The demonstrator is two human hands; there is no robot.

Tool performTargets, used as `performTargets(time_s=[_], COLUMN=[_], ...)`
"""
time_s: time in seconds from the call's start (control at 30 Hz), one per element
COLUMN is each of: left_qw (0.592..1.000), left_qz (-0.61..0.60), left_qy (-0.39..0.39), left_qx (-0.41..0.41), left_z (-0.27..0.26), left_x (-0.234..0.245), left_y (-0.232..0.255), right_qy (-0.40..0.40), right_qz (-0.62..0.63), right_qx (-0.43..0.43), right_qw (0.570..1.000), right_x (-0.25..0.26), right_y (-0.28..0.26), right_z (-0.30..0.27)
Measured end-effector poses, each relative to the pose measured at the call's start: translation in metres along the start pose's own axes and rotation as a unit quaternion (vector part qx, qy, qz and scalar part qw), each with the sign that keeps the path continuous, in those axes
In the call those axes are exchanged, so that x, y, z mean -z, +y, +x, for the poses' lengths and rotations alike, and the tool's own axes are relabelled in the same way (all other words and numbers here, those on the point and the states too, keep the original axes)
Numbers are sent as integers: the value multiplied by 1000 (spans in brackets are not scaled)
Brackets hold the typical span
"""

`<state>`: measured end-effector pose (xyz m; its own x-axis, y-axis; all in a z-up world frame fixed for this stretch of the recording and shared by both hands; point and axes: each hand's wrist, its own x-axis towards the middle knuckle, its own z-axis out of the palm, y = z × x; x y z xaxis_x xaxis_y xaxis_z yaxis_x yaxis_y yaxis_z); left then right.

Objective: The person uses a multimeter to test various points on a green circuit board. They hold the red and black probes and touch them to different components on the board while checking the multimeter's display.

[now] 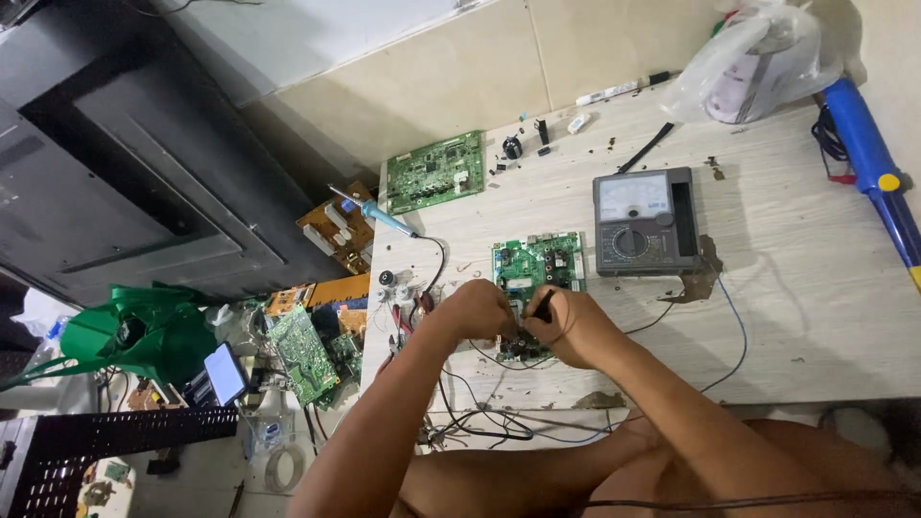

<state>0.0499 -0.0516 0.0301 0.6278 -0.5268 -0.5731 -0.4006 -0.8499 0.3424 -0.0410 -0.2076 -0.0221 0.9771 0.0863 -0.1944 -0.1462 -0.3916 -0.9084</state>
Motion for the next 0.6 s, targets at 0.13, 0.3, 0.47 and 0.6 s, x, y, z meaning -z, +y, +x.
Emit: performTargets(time_s=[0.13,0.3,0.47,0.6], left_qw=[998,998,998,998], left_qz=[37,19,-7,-11], left_qy=[-38,-50,-54,-53], left_qx=[-21,-33,-42,-42], left_z=[-20,0,4,5], left_x=[20,14,13,12], left_y=[20,2,-6,-9], right_qy=[3,-6,12,28], right_qz=[35,6,20,29], right_qx=[-5,-9,14,26], right_qw=[999,1000,1000,999], right_x=[9,11,0,2], right_y=[-13,-12,7,6], right_z=[-9,-10,-3,-3])
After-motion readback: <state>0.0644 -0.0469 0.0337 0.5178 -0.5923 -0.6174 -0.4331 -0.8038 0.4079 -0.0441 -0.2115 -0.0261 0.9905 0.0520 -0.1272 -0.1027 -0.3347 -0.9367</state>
